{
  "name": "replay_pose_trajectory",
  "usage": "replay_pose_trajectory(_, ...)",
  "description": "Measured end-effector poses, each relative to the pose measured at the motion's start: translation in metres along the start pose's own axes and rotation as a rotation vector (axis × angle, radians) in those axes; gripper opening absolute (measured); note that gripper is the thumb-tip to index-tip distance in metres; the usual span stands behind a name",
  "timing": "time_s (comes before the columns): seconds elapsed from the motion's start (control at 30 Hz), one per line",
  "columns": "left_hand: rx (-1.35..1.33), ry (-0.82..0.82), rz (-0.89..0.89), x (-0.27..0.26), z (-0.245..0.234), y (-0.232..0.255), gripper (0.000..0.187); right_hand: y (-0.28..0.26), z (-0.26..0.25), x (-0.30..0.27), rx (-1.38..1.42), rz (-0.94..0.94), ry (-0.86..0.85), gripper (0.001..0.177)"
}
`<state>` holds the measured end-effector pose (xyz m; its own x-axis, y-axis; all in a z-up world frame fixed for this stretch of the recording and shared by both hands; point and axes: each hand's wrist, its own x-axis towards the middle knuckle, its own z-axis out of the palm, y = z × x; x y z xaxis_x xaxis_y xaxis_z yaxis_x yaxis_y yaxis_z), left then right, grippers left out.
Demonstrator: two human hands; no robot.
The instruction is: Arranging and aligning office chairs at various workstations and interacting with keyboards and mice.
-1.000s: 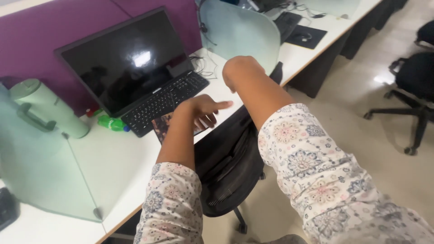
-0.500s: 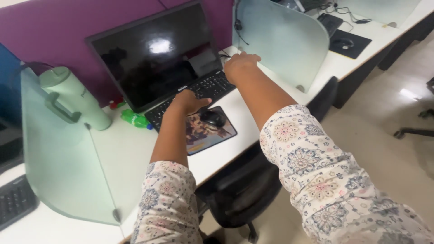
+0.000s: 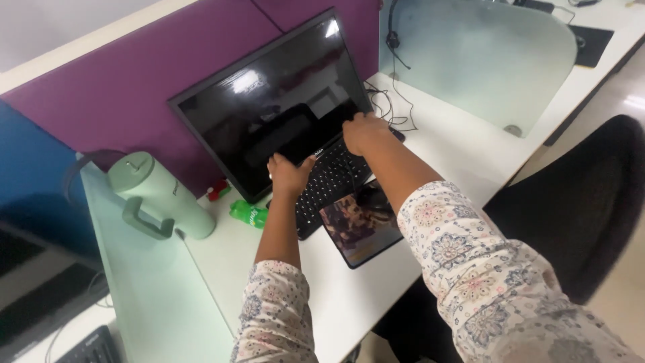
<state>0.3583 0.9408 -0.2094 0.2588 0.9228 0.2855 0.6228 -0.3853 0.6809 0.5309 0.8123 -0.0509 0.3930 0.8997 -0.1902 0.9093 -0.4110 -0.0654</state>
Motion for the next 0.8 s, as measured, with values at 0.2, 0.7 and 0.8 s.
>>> replay_pose_trajectory(0.2,0.134,-0.197,-0.238,0.002,0.030,-0.053,0.121,0.031,0.060,0.060,0.052,0.057,-0.002,0.049)
replay_pose_trajectory(0.7,0.242,-0.260,-1.056,-0.021,0.058,-0.076,0.125,0.105,0.224,0.206,0.428,0.291,-0.101,0.077)
replay_pose_trajectory(0.8,0.184,-0.150,-1.063,-0.016,0.066,-0.068,0.121,0.094,0.206,0.186,0.824,0.462,-0.053,0.075)
